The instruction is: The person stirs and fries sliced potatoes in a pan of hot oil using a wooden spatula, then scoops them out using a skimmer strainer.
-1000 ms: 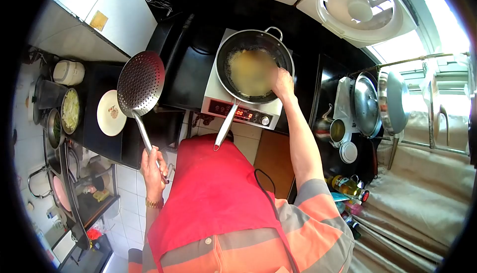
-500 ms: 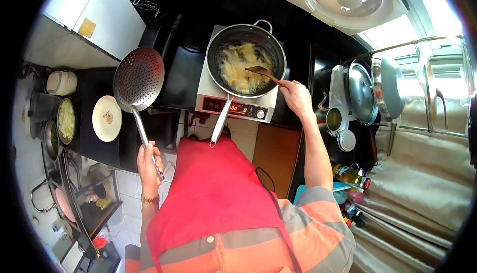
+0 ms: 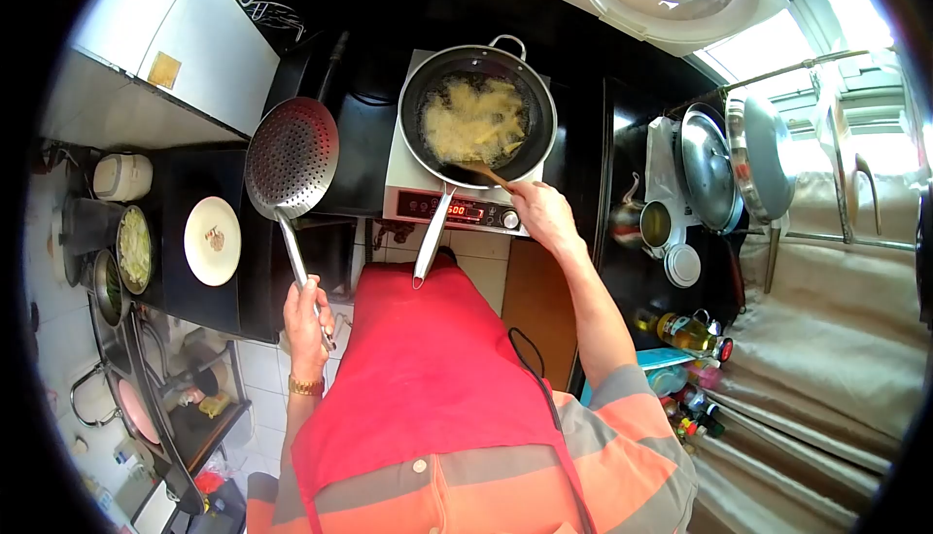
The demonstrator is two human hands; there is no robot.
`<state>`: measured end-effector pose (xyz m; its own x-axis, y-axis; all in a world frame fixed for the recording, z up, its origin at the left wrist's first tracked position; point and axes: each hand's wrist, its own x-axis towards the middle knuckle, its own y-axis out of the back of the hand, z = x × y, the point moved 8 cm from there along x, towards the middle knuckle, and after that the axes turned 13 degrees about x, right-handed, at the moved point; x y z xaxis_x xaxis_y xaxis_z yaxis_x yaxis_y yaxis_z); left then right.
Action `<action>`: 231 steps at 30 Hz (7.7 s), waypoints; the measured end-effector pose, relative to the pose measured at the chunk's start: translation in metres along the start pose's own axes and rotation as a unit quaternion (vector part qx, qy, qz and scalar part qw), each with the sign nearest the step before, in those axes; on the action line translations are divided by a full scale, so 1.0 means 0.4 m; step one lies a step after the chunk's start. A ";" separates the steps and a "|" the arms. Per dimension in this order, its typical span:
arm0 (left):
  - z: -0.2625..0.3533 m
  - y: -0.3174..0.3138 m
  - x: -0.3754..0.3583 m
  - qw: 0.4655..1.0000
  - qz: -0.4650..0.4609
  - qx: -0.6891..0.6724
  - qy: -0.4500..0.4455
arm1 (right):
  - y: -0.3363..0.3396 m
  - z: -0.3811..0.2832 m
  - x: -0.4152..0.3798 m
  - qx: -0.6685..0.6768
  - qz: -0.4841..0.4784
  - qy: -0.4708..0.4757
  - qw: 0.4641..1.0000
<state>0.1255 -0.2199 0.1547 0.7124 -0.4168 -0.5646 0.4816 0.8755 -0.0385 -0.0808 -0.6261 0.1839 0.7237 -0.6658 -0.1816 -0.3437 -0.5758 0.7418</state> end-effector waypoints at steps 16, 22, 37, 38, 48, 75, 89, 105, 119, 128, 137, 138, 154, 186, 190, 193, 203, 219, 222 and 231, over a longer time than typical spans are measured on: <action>0.006 -0.003 -0.038 0.999 0.014 -0.001 -0.037 | 0.074 0.082 0.181 0.107 0.172 0.004 0.979; -0.011 0.006 -0.037 0.999 0.011 -0.026 -0.018 | 0.128 0.133 0.233 0.088 0.198 -0.021 0.976; -0.007 -0.010 -0.032 0.999 0.002 -0.048 -0.021 | 0.110 0.100 0.141 0.057 0.058 0.006 0.997; -0.007 -0.010 -0.030 0.999 0.002 -0.050 -0.023 | 0.132 0.091 0.125 0.030 0.061 0.027 0.997; -0.021 -0.004 -0.015 0.998 0.004 -0.051 -0.021 | 0.240 0.058 0.008 -0.172 0.039 0.030 0.984; -0.023 -0.008 -0.039 0.997 0.013 -0.065 -0.027 | 0.067 0.014 0.302 0.022 0.121 0.069 0.990; -0.016 -0.016 -0.022 0.998 0.002 -0.052 -0.021 | 0.036 0.032 0.234 -0.043 0.026 0.040 0.998; -0.003 -0.030 -0.009 0.999 -0.011 -0.047 -0.020 | 0.080 0.165 0.315 0.103 0.140 -0.029 0.984; 0.034 -0.025 -0.011 0.998 -0.005 -0.016 -0.052 | 0.135 0.076 0.138 0.002 0.021 0.040 0.999; 0.036 -0.041 -0.003 0.998 -0.015 0.004 -0.054 | 0.051 0.034 -0.008 0.137 -0.058 -0.021 0.989; 0.048 -0.054 -0.005 0.998 -0.027 0.013 -0.055 | -0.003 0.095 0.111 0.067 0.052 0.032 0.996; 0.051 -0.057 -0.006 0.998 -0.029 0.017 -0.056 | 0.002 0.100 0.123 0.051 0.068 0.032 0.996; 0.163 -0.176 0.032 0.993 -0.068 0.043 -0.083 | 0.133 0.209 0.230 0.107 0.170 -0.048 0.978; 0.110 -0.111 0.055 0.996 -0.022 0.029 -0.080 | 0.075 0.138 0.130 -0.025 0.055 0.036 0.998; 0.101 -0.107 0.041 0.997 -0.010 0.021 -0.076 | 0.050 0.138 0.177 0.046 0.082 0.050 0.994; 0.091 -0.097 0.031 0.996 -0.008 0.023 -0.081 | 0.040 0.130 0.196 0.071 0.084 0.053 0.993; 0.105 -0.101 0.030 0.996 -0.011 0.021 -0.082 | 0.063 0.077 0.218 0.064 0.111 0.043 0.991; 0.254 -0.344 0.214 0.950 -0.107 0.253 -0.151 | 0.122 0.119 0.253 0.006 0.051 0.027 0.998; 0.290 -0.381 0.252 0.923 -0.084 0.330 -0.179 | 0.174 0.163 0.238 0.080 0.101 0.007 0.992; 0.363 -0.492 0.402 0.770 -0.052 0.525 -0.360 | 0.229 0.224 0.282 0.072 0.142 0.046 0.986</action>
<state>0.2193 -0.4945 0.1914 0.5576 -0.8300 0.0148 0.4334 0.3063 0.8475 -0.0841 -0.7965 0.1735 0.6341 -0.7686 0.0846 -0.6178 -0.4378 0.6532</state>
